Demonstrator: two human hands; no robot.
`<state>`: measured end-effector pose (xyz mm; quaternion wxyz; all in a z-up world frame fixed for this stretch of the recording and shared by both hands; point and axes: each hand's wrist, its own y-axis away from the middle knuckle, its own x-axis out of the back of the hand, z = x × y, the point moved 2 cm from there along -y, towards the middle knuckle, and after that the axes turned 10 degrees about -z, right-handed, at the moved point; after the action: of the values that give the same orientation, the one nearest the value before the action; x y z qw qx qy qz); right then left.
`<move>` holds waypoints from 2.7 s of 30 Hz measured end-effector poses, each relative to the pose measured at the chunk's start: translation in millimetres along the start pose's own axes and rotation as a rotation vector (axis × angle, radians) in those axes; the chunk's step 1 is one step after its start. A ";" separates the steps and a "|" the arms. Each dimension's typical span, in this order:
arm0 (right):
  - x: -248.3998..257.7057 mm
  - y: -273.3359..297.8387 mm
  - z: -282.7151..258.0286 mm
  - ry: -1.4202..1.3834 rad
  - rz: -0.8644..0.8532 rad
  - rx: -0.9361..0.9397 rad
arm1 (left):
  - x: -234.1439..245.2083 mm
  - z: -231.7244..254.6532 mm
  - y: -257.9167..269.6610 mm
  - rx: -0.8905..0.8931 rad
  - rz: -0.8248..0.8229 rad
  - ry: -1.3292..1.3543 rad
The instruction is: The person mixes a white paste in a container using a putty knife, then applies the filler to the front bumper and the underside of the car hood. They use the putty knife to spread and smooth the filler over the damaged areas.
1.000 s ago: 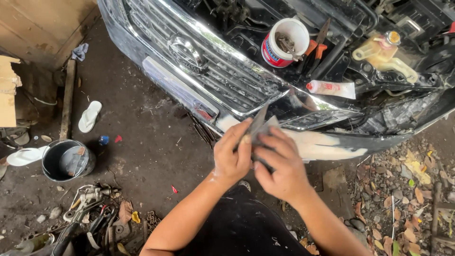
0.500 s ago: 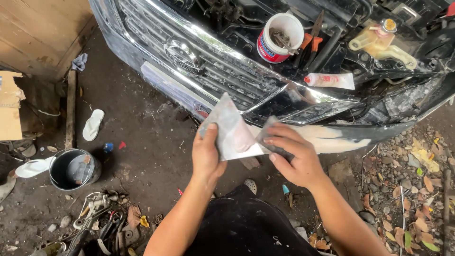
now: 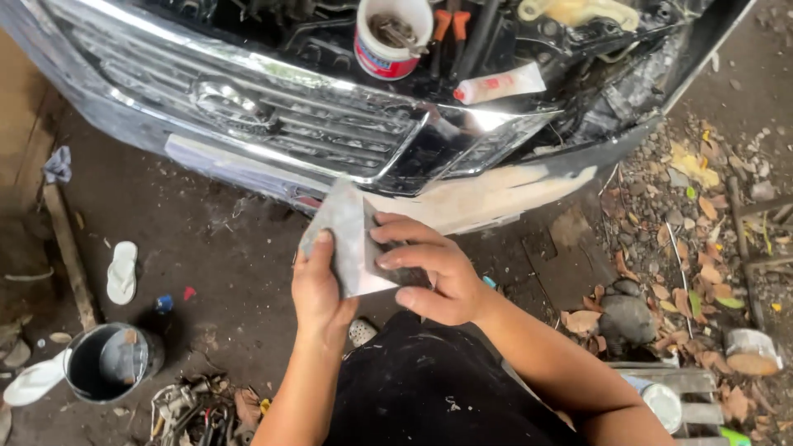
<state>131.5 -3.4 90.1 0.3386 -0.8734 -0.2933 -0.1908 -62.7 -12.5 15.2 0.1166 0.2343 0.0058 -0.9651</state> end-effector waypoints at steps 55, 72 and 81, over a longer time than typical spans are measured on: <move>9.9 25.2 -25.7 0.534 -0.091 -0.282 | -31.6 -30.2 4.1 -0.040 -0.164 -0.374; 87.2 107.7 -23.4 0.621 0.221 -0.276 | -166.2 -43.5 36.4 -0.331 -0.489 -0.609; 174.2 185.4 3.2 0.581 0.133 -0.279 | -271.6 -85.9 24.1 -0.488 -0.491 -0.579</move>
<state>382.4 -45.4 91.6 0.2969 -0.8377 -0.0978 -0.4478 215.9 30.1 63.1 -0.0671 -0.0880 0.2557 -0.9604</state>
